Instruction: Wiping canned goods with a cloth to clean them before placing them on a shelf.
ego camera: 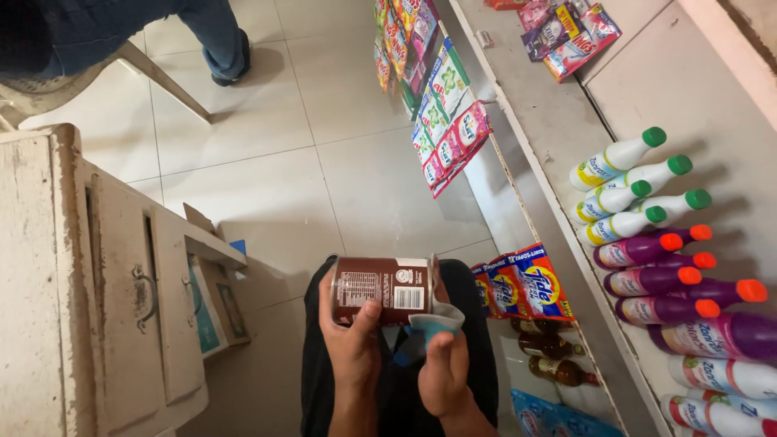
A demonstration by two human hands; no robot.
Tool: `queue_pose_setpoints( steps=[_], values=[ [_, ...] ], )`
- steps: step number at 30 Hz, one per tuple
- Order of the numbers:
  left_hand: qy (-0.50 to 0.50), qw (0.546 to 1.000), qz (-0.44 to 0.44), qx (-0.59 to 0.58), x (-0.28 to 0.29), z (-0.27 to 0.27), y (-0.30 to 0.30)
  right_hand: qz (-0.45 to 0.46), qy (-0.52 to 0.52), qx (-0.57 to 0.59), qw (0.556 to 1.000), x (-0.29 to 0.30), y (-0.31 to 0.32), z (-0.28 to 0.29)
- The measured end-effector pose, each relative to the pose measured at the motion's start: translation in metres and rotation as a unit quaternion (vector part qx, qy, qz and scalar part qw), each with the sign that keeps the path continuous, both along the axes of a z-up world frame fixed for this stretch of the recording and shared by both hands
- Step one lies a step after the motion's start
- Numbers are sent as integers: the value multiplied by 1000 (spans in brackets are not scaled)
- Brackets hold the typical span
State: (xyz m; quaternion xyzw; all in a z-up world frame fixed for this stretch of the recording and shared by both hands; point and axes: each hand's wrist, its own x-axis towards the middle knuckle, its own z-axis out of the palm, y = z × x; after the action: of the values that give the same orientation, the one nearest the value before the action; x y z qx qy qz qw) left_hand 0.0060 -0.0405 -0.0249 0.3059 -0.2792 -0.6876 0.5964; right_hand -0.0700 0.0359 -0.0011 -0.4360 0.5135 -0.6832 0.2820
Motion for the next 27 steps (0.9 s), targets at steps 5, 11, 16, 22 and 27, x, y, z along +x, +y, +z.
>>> queue_pose_setpoints(
  steps=[5,11,16,22,27],
  values=[
    [35,999,-1,30,-13,2,-1,-45,38,-13,998,5,20,-19],
    [-55,998,12,1,-9,13,-1,-9,-69,-30,997,3,14,3],
    [-99,995,20,-13,0,25,0,-25,113,-31,993,2,1,5],
    [-173,984,37,-34,21,30,-3,-31,244,2,969,9,-7,-9],
    [-234,969,63,-46,37,33,2,-25,331,16,943,6,-2,-23]
  ],
)
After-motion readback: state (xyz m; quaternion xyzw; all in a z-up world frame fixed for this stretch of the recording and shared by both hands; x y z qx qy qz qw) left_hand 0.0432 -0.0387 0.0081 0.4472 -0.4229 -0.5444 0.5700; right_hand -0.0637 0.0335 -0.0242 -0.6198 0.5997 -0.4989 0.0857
